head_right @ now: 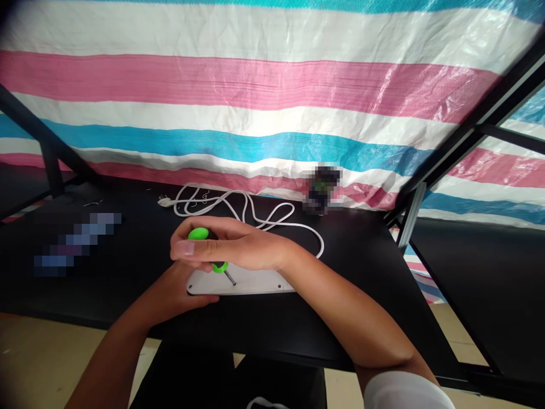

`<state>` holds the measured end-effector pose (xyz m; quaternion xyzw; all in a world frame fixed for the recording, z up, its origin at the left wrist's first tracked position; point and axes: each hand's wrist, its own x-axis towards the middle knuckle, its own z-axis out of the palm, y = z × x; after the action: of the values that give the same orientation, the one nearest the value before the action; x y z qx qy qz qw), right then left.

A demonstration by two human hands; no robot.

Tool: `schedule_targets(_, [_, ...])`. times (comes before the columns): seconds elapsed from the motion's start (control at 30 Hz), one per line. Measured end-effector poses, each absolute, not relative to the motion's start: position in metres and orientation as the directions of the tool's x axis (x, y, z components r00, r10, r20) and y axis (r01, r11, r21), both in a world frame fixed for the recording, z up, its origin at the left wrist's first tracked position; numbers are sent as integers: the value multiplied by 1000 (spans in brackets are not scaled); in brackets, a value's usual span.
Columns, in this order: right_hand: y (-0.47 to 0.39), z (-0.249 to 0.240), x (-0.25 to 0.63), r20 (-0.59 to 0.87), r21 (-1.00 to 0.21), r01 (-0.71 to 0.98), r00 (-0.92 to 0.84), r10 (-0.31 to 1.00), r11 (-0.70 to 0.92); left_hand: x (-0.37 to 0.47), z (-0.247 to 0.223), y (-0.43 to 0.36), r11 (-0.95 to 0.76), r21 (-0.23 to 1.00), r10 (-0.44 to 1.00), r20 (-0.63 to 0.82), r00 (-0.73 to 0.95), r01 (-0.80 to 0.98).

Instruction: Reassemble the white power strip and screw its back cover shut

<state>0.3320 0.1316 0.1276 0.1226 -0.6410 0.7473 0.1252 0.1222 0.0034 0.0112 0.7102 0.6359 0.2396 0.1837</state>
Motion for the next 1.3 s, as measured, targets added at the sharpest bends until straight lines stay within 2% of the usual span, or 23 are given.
schedule_targets(0.33, [132,130,335,296,-942,-299,-954,45,-149,121,9,6,-148,564,988,128,91,813])
schedule_targets(1.3, [130,135,337,242,-960,-246,-969,46,-132,120,8,5,-95,593,995,39,90,799])
